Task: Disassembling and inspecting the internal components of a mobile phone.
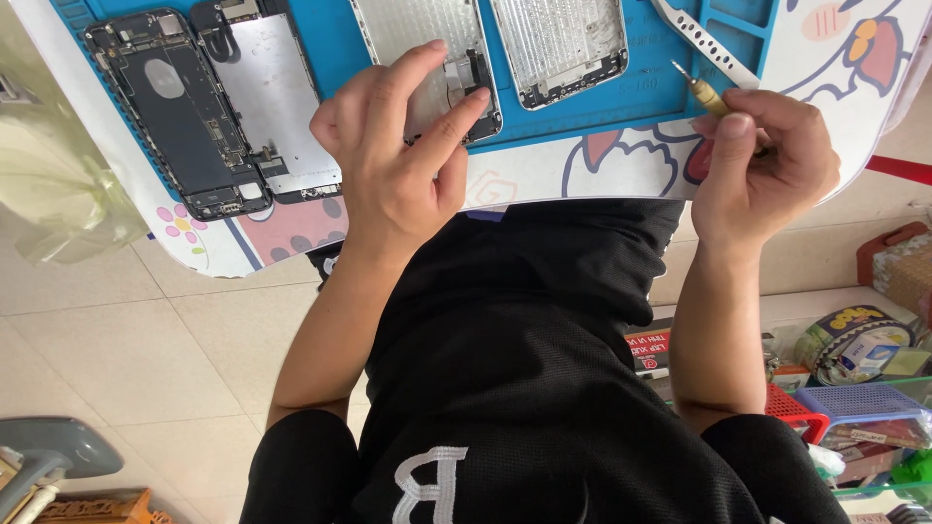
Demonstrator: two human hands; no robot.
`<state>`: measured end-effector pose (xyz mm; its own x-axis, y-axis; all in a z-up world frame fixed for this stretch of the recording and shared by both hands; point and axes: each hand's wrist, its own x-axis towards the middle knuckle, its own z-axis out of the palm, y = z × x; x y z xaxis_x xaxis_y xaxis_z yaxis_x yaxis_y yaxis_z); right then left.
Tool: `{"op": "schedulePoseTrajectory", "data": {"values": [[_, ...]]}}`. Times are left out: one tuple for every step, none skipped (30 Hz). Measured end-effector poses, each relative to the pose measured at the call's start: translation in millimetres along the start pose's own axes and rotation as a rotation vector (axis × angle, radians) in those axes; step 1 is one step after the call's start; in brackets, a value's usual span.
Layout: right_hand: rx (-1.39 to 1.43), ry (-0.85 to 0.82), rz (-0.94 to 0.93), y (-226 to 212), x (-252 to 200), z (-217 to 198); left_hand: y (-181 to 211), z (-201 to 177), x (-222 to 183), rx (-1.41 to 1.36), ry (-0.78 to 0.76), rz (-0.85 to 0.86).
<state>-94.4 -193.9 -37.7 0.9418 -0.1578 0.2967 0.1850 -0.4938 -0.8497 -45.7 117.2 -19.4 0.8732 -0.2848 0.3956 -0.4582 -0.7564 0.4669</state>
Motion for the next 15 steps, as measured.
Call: {"op": "schedulePoseTrajectory", "data": {"values": [[0.001,-0.001,0.001,2,-2,0,0,0,-1,0.001,-0.001,-0.001],[0.016,0.027,0.068,4,-4,0,0,0,0,-0.008,0.016,-0.003],[0.031,0.054,0.137,5,-5,0,-1,0,0,-0.017,0.032,-0.005],[0.030,0.055,0.137,9,-8,-1,-1,0,0,-0.018,0.032,-0.004],[0.045,0.058,0.129,14,-10,-2,-1,0,0,-0.019,0.041,-0.007],[0.064,0.058,0.121,18,-13,-4,-1,0,-1,-0.021,0.050,-0.010],[0.063,0.058,0.122,16,-11,-3,-2,1,-2,-0.022,0.050,-0.010],[0.085,0.088,0.149,14,-10,-1,-2,1,-2,-0.026,0.051,-0.013],[0.108,0.118,0.177,13,-8,0,-3,0,-3,-0.030,0.052,-0.016],[0.109,0.117,0.176,13,-8,-1,-3,0,-3,-0.028,0.053,-0.016],[0.070,0.100,0.135,13,-7,-1,-2,0,-3,-0.030,0.053,-0.016],[0.030,0.083,0.095,12,-7,-2,-2,-1,-3,-0.033,0.052,-0.014],[0.030,0.084,0.095,6,-3,-1,-3,-1,-2,-0.033,0.052,-0.013],[0.035,0.045,0.064,-1,1,0,-3,-1,-2,-0.036,0.049,-0.012],[0.040,0.006,0.033,-8,5,1,-3,-1,-2,-0.039,0.046,-0.011]]}}
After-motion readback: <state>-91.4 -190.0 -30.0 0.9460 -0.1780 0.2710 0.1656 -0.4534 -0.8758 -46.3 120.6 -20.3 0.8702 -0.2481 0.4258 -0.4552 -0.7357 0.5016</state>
